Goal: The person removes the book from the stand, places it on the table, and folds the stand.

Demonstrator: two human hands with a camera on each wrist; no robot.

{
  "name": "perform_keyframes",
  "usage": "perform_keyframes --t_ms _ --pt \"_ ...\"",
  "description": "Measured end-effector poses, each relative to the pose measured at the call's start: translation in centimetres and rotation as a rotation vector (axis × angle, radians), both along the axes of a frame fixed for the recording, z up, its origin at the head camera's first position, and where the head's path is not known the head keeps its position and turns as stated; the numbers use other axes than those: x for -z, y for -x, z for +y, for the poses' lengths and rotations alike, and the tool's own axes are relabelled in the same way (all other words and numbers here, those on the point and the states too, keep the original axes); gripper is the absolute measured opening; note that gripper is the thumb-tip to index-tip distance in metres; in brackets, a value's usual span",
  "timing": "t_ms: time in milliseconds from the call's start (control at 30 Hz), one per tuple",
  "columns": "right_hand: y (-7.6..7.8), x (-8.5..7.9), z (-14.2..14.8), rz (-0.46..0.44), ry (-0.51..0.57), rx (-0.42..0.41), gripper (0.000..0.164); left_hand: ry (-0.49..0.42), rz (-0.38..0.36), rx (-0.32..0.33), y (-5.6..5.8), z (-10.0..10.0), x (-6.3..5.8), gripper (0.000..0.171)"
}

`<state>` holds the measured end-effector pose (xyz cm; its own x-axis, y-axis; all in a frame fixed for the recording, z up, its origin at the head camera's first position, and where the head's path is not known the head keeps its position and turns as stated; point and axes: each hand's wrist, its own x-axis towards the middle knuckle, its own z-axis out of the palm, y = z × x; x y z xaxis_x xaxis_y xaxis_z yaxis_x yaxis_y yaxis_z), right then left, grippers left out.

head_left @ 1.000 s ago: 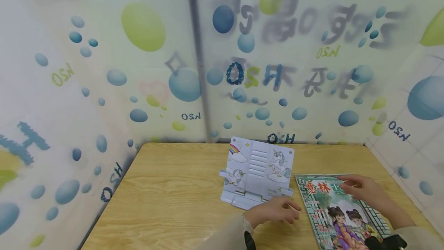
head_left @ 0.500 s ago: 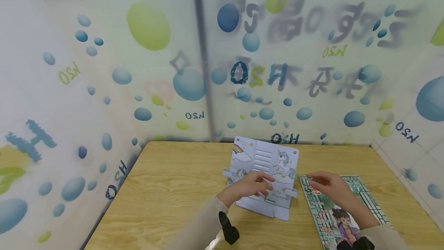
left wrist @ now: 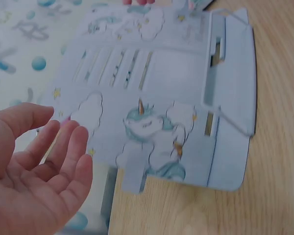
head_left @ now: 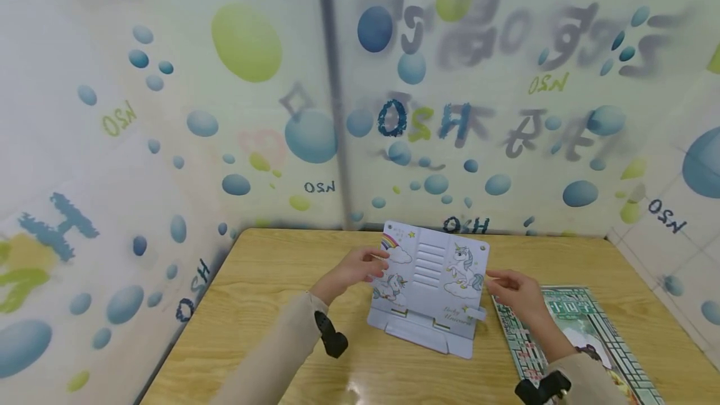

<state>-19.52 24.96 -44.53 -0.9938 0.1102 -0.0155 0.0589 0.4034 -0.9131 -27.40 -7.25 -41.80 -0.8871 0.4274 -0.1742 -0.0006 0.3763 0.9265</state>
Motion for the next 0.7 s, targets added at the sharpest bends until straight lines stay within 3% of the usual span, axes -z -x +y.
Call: perform_keyframes --t_ms 200,300,500,600,700 --pt "0.9 1.6 -0.6 -0.008 0.155 0.085 0.051 -0.012 0.031 -0.2 1.5 -1.3 0.9 0.034" --pt "1.5 3.1 -0.7 0.023 0.233 0.106 0.049 -0.036 0.01 -0.26 2.0 -1.3 1.9 0.039" --pt "3.4 7.4 0.0 0.12 0.377 0.166 0.041 -0.186 -0.022 -0.21 2.9 -0.2 3.6 0.042" --pt "4.2 9.4 0.3 0.134 0.375 0.217 0.041 -0.216 -0.022 -0.206 3.0 0.6 3.9 0.042" --pt "4.7 10.3 0.4 0.126 0.363 0.265 0.045 -0.212 -0.043 -0.24 3.2 1.3 4.1 0.04"
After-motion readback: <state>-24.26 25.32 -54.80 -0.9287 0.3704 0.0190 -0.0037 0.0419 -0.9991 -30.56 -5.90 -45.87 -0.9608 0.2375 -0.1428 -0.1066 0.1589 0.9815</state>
